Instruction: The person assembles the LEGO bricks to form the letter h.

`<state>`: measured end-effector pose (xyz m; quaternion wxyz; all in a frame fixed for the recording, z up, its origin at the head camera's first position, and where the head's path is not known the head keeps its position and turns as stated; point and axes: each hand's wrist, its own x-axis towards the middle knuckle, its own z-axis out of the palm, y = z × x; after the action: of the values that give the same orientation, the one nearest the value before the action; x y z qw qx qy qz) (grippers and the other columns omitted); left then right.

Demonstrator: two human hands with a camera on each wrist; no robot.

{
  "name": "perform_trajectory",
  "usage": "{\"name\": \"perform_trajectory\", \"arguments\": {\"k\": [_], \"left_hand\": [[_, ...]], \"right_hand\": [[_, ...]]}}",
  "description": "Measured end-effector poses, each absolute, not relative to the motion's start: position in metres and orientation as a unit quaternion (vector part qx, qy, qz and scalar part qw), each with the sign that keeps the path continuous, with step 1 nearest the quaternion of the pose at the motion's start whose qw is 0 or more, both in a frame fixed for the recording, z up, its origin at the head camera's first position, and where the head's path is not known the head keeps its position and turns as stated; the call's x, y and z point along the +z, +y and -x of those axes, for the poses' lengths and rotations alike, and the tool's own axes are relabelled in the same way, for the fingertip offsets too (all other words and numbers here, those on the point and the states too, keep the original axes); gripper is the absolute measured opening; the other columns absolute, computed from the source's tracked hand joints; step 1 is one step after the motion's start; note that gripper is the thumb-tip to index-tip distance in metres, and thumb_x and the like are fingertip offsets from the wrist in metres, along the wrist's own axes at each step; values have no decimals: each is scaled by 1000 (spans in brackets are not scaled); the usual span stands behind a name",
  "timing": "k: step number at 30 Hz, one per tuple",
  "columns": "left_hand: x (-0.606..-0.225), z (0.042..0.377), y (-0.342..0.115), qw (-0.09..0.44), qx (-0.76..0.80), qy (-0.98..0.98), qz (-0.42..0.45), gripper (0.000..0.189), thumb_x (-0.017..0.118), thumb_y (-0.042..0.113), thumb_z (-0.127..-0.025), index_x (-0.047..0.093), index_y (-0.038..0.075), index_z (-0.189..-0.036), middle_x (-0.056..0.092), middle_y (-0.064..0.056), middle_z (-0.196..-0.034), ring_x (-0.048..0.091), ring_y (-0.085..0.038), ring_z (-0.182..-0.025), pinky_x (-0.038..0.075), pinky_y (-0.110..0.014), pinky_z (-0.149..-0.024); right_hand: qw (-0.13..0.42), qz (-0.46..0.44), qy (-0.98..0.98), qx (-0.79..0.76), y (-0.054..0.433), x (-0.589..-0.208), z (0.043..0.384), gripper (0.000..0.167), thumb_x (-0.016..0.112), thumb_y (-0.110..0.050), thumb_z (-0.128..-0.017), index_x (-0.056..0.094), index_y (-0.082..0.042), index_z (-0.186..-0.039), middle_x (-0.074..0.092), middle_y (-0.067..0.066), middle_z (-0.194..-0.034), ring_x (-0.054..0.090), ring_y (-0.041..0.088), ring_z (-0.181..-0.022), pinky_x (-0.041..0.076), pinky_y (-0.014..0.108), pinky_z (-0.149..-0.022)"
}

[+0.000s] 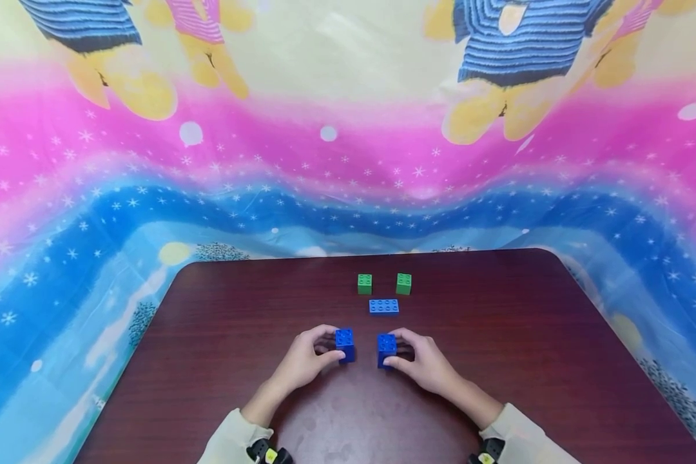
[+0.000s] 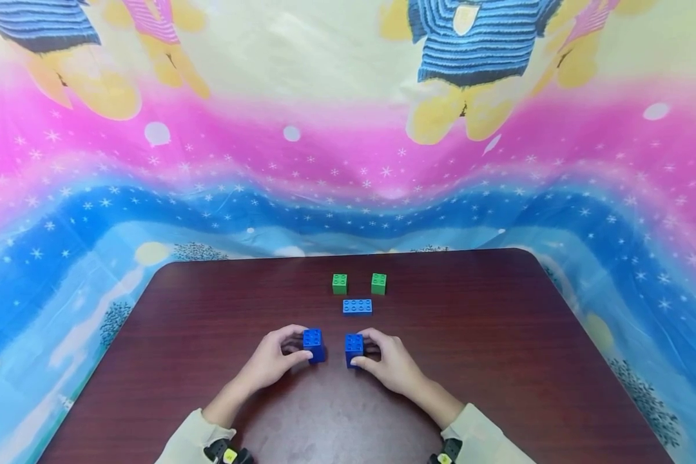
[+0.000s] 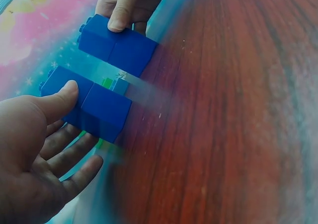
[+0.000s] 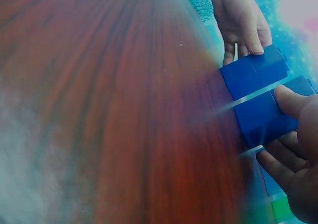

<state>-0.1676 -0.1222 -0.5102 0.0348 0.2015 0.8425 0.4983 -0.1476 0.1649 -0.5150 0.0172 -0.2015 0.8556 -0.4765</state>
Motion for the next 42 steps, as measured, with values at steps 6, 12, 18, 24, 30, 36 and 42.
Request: {"name": "perform_trajectory", "arguments": {"k": [6, 12, 18, 24, 30, 36, 42], "left_hand": [[-512, 168, -122, 33, 507, 837, -204, 36, 80, 15, -89, 67, 2, -120, 72, -10, -110, 71, -24, -97, 58, -31, -81], [-517, 169, -122, 37, 516, 830, -208, 36, 80, 14, -89, 67, 1, -119, 72, -11, -109, 71, -25, -96, 58, -31, -82], [-522, 171, -123, 50, 530, 820, -211, 37, 80, 13, -89, 66, -1, -120, 72, -12, -111, 71, -24, -95, 57, -30, -83], [-527, 173, -126, 53, 541, 810, -220, 36, 80, 10, -89, 66, -3, -119, 72, -14, -110, 70, -21, -92, 57, -30, -82], [-531, 174, -126, 55, 539, 812, -216, 36, 81, 12, -88, 67, -2, -119, 72, -13, -111, 69, -20, -91, 56, -29, -82], [-534, 175, -125, 56, 539, 813, -213, 37, 81, 11, -88, 67, -1, -120, 72, -13, -111, 70, -21, -91, 56, -30, -82], [-534, 175, -126, 54, 540, 812, -216, 36, 81, 10, -88, 68, -2, -120, 72, -13, -112, 70, -24, -94, 57, -32, -84]], "right_hand": [[19, 196, 863, -465, 165, -517, 149, 42, 81, -25, -88, 64, -10, -124, 72, 2, -111, 71, 15, -99, 58, 36, -88], [17, 198, 875, -441, 165, -521, 151, 45, 83, -28, -86, 65, -10, -123, 72, 2, -109, 71, 16, -97, 59, 36, -86], [18, 209, 877, -432, 166, -525, 153, 44, 84, -29, -85, 65, -9, -120, 71, 0, -105, 69, 14, -94, 58, 33, -84], [22, 221, 874, -431, 166, -527, 156, 41, 83, -30, -86, 64, -14, -118, 70, -6, -102, 66, 9, -92, 58, 31, -82], [40, 223, 873, -432, 167, -525, 158, 39, 83, -32, -86, 63, -17, -117, 67, -9, -100, 64, 9, -91, 56, 30, -81], [44, 226, 870, -436, 167, -525, 158, 39, 83, -31, -86, 63, -18, -117, 67, -9, -99, 63, 9, -90, 56, 29, -80], [41, 225, 872, -433, 166, -524, 157, 37, 83, -28, -86, 63, -18, -115, 66, -11, -97, 62, 9, -87, 55, 29, -78]]}}
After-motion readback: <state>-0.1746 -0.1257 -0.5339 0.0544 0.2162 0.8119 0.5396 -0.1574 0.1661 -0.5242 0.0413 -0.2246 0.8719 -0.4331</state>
